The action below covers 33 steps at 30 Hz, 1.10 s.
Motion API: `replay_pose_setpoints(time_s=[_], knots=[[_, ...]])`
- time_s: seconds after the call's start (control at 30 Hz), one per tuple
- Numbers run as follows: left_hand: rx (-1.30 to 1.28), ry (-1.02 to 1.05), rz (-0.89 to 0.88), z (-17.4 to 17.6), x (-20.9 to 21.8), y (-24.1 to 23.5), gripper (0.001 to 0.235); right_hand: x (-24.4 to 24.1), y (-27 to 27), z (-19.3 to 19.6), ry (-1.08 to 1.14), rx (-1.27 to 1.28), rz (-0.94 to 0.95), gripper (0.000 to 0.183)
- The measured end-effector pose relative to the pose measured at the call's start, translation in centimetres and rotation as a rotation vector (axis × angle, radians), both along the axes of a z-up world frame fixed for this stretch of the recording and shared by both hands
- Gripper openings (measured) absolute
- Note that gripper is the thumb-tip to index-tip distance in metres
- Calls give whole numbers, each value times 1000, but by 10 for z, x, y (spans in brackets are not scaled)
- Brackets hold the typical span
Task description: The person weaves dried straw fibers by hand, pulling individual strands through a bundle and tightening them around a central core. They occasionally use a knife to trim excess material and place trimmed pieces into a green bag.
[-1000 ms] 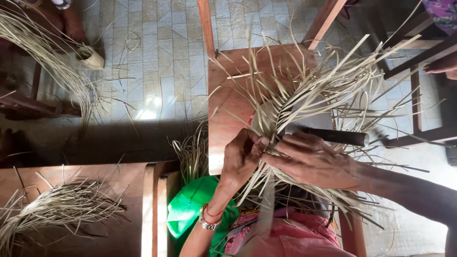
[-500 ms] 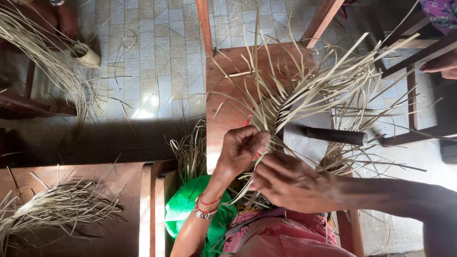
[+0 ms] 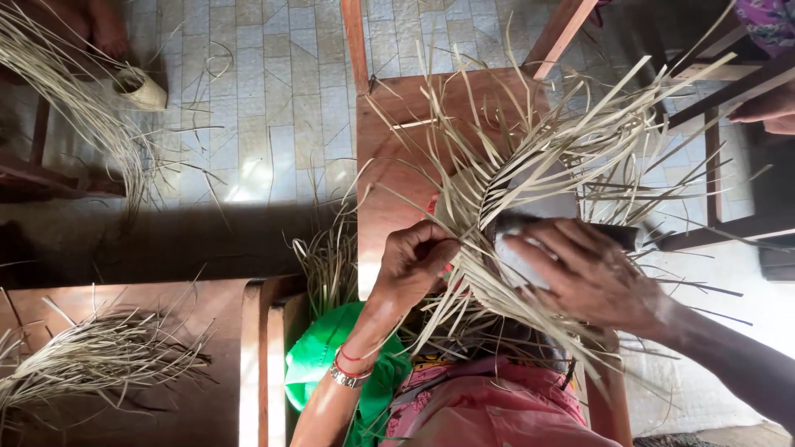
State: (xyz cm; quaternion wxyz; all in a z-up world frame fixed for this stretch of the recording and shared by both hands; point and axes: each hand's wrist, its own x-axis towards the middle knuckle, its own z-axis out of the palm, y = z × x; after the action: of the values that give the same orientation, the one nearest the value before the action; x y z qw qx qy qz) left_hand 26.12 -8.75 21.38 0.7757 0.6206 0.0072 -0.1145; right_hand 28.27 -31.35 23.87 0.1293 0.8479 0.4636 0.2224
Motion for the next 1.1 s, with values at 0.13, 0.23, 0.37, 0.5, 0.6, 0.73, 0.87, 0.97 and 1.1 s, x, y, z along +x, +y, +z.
replay_pose_setpoints(time_s=[0.13, 0.23, 0.37, 0.5, 0.6, 0.73, 0.87, 0.97, 1.1], knots=[[113, -214, 75, -7, -3, -7, 14, 2, 31, 22, 147, 234, 208, 36], [214, -323, 152, 5, -3, -9, 11, 18, 52, 18, 122, 330, 262, 24], [281, -437, 196, 11, -6, -11, 13, 33, 69, 17, 250, 425, 291, 12], [237, -435, 199, 2, -6, -10, 14, 36, 67, 14, 358, 423, 283, 9], [256, -459, 183, 8, -8, -8, 13, 40, 64, 7, 482, 590, 363, 12], [339, -491, 217, 12, -7, -4, 14, 38, 68, 10, 498, 662, 432, 12], [545, -602, 369, 7, -1, -5, 3, 30, 68, 28, 482, 640, 363, 15], [330, -351, 256, -79, -2, -22, 9, 30, 60, 6, 458, 667, 390, 9], [277, -369, 288, -3, -11, -23, 10, 29, 60, -1, 279, 650, 436, 3]])
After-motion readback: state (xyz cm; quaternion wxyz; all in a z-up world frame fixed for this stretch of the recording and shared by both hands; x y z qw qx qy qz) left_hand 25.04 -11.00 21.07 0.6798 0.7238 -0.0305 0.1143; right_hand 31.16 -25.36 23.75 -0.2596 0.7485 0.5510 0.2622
